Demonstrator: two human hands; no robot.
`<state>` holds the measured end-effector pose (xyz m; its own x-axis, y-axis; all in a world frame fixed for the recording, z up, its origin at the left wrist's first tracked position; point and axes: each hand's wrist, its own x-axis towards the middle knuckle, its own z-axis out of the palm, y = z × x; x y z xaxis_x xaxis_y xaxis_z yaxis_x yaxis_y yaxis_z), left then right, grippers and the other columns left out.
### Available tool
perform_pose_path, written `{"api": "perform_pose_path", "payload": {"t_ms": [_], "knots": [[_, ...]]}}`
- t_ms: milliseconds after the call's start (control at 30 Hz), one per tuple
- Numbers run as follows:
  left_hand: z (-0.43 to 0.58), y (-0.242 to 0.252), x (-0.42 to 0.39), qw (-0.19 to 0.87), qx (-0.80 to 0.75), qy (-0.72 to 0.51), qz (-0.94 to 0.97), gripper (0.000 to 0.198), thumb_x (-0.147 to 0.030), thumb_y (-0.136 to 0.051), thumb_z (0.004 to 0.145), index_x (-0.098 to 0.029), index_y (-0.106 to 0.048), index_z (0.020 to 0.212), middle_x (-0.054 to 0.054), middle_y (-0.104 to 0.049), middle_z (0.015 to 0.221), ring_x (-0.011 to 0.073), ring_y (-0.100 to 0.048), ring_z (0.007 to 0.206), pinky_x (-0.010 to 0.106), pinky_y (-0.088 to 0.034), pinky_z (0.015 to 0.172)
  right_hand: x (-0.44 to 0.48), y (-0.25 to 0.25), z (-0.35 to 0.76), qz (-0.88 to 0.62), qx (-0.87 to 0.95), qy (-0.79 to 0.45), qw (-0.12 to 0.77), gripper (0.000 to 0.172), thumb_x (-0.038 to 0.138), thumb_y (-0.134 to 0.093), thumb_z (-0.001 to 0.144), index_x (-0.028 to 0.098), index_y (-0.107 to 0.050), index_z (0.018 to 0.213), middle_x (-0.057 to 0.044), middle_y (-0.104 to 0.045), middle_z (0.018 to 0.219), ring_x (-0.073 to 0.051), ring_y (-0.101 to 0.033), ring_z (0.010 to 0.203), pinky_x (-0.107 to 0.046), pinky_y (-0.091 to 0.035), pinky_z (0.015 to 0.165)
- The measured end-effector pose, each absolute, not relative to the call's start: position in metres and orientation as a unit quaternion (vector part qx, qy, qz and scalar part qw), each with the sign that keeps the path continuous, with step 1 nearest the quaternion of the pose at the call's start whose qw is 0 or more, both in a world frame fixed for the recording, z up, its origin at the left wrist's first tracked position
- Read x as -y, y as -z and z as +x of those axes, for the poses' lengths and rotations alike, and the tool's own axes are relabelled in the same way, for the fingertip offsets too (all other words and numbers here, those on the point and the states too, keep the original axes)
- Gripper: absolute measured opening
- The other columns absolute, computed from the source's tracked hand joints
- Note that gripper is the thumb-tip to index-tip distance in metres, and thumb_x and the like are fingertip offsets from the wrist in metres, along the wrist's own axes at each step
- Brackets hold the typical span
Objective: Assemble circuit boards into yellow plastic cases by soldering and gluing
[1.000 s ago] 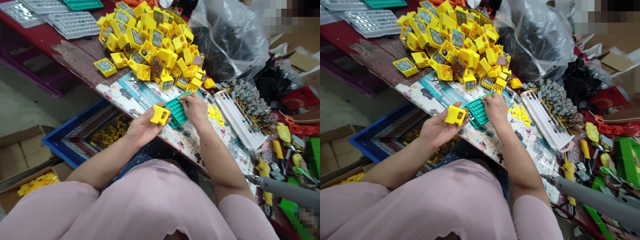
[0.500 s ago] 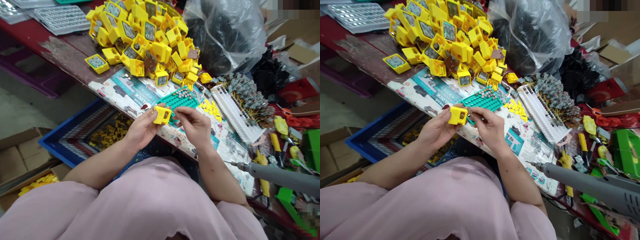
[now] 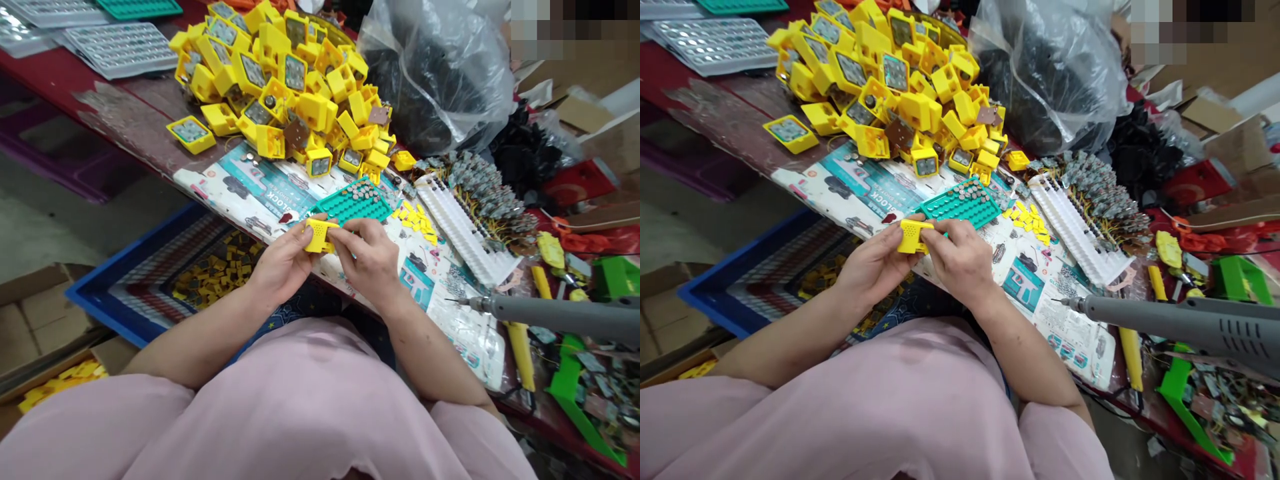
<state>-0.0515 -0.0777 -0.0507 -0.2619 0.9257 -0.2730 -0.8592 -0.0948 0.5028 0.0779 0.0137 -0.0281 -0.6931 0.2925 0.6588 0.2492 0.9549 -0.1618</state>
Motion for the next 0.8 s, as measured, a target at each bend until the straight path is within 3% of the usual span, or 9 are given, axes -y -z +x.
{"api": "perform_pose_path", "payload": {"t_ms": [133, 367, 500, 667, 800], "knots": [[-0.059, 0.051, 0.078, 0.585, -0.316, -0.745, 0.045, 0.02, -0.02, -0.074, 0.083, -0.016, -0.073, 0.102, 0.004, -0.075, 0.1, 0.0107, -0.069, 0.085, 0.016, -0.058, 0.072, -0.05, 0.032, 0.068, -0.211, 0.913, -0.129, 0.325, 0.019, 0.027, -0.056, 0.097, 0.024, -0.075, 0.098, -0.002, -0.068, 0.087, -0.012, -0.064, 0.078, -0.025, -0.052, 0.07], [-0.062, 0.05, 0.078, 0.579, -0.332, -0.744, 0.015, 0.018, -0.018, -0.069, 0.085, -0.013, -0.071, 0.103, 0.006, -0.074, 0.101, 0.0115, -0.069, 0.083, 0.018, -0.058, 0.07, -0.107, 0.05, 0.035, -0.335, 0.922, -0.05, 0.188, 0.015, 0.028, -0.062, 0.089, 0.019, -0.072, 0.082, -0.009, -0.067, 0.095, -0.025, -0.06, 0.097, -0.04, -0.052, 0.083], [-0.062, 0.052, 0.079, 0.58, -0.333, -0.743, 0.018, 0.02, -0.021, -0.071, 0.084, -0.014, -0.072, 0.103, 0.006, -0.074, 0.1, 0.0124, -0.069, 0.084, 0.018, -0.057, 0.07, -0.087, 0.038, 0.044, -0.296, 0.898, -0.173, 0.276, 0.019, 0.031, -0.057, 0.093, 0.021, -0.072, 0.089, -0.005, -0.07, 0.087, -0.019, -0.066, 0.084, -0.036, -0.054, 0.079], [-0.056, 0.05, 0.076, 0.598, -0.317, -0.736, 0.031, 0.024, -0.023, -0.076, 0.081, -0.014, -0.073, 0.103, 0.004, -0.074, 0.098, 0.0114, -0.068, 0.085, 0.018, -0.057, 0.073, -0.046, 0.016, 0.073, -0.31, 0.785, -0.432, 0.318, 0.02, 0.041, -0.068, 0.086, 0.021, -0.072, 0.089, 0.001, -0.072, 0.076, -0.011, -0.067, 0.063, -0.022, -0.051, 0.054], [-0.045, 0.046, 0.074, 0.617, -0.309, -0.722, 0.045, 0.021, -0.021, -0.075, 0.082, -0.015, -0.073, 0.102, 0.003, -0.074, 0.097, 0.0109, -0.068, 0.084, 0.017, -0.056, 0.072, -0.025, 0.015, 0.09, -0.305, 0.762, -0.462, 0.336, 0.02, 0.038, -0.07, 0.085, 0.021, -0.071, 0.096, 0.002, -0.074, 0.078, -0.009, -0.067, 0.063, -0.02, -0.051, 0.052]]}}
